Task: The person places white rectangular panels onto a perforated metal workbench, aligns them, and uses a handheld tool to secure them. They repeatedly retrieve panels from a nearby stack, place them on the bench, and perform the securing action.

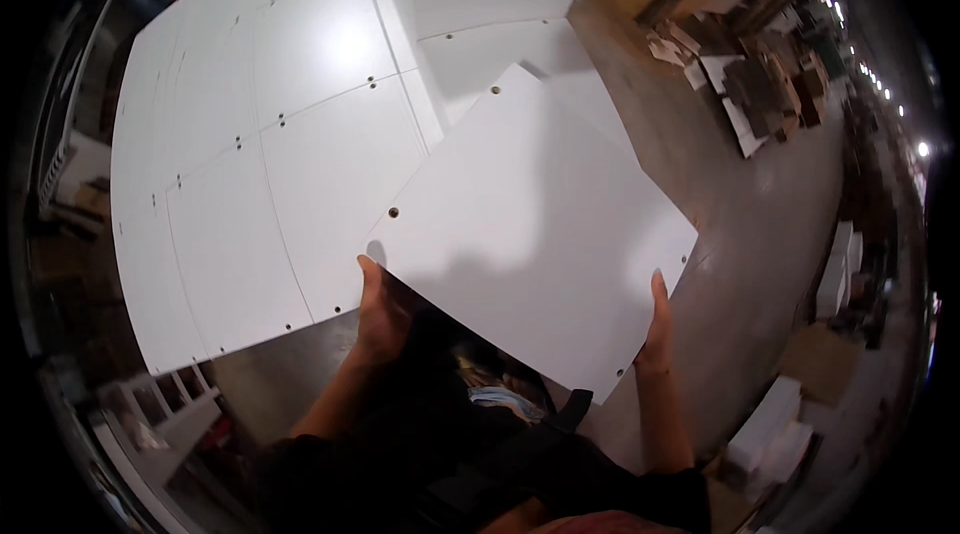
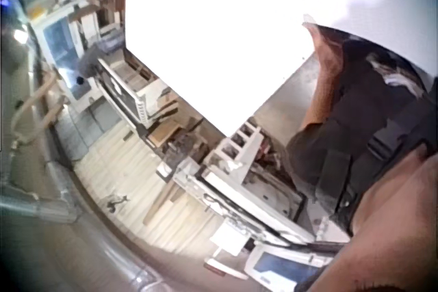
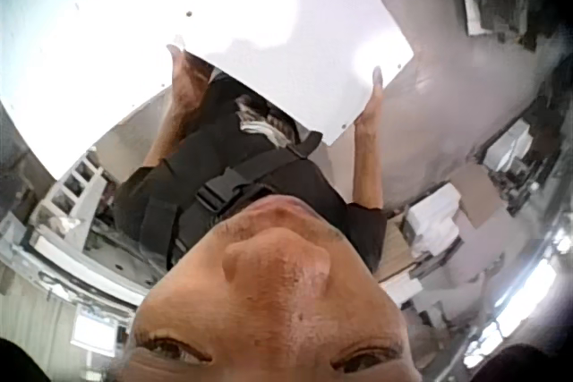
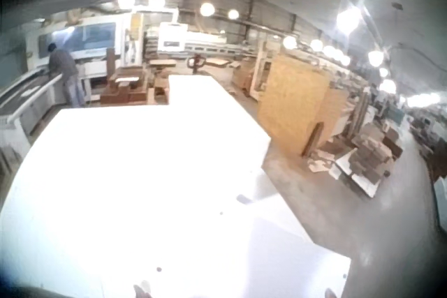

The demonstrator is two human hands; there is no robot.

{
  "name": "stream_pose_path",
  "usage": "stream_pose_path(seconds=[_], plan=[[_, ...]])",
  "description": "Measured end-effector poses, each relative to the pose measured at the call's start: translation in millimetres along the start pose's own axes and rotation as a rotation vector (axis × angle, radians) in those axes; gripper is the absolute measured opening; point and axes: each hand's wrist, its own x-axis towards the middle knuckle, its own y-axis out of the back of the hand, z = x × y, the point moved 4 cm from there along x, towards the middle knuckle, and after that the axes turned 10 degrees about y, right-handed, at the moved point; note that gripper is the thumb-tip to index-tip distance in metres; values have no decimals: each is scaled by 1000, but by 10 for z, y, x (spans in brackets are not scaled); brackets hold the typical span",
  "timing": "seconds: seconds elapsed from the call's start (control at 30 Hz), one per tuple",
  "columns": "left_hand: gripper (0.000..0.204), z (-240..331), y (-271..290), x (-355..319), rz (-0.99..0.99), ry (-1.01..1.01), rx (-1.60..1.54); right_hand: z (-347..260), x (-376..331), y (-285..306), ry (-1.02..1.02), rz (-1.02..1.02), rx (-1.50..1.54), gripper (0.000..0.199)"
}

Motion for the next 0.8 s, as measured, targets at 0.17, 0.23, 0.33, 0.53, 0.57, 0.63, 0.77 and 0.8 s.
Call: stream_pose_path(seconds=[0.17, 0.23, 0.33, 0.53, 0.57, 0.63, 0.77, 0.8], plan=[[68, 379, -348, 244, -30, -93, 314, 10, -14, -76, 38, 71, -15, 60], [67, 538, -399, 460, 12, -77, 297, 2, 33, -178, 66, 51, 11, 58], [76, 875, -554, 878, -77, -85, 286, -87, 201, -385, 97, 73, -33, 57], [100, 1251, -729, 1918, -30, 7, 359, -129, 571, -605, 61, 150, 86, 51], [106, 1284, -790, 2053, -51, 2, 384, -123, 617, -636, 75, 172, 92, 51], [116, 1329, -873, 2195, 32, -14, 402, -100, 665, -679, 96, 215, 97, 51], [129, 1439, -918, 2451, 91, -47, 426, -124, 761, -776, 59, 300, 94, 52], [128, 1452, -923, 2489, 92, -50, 427, -129, 777, -788, 66, 316, 84, 52]])
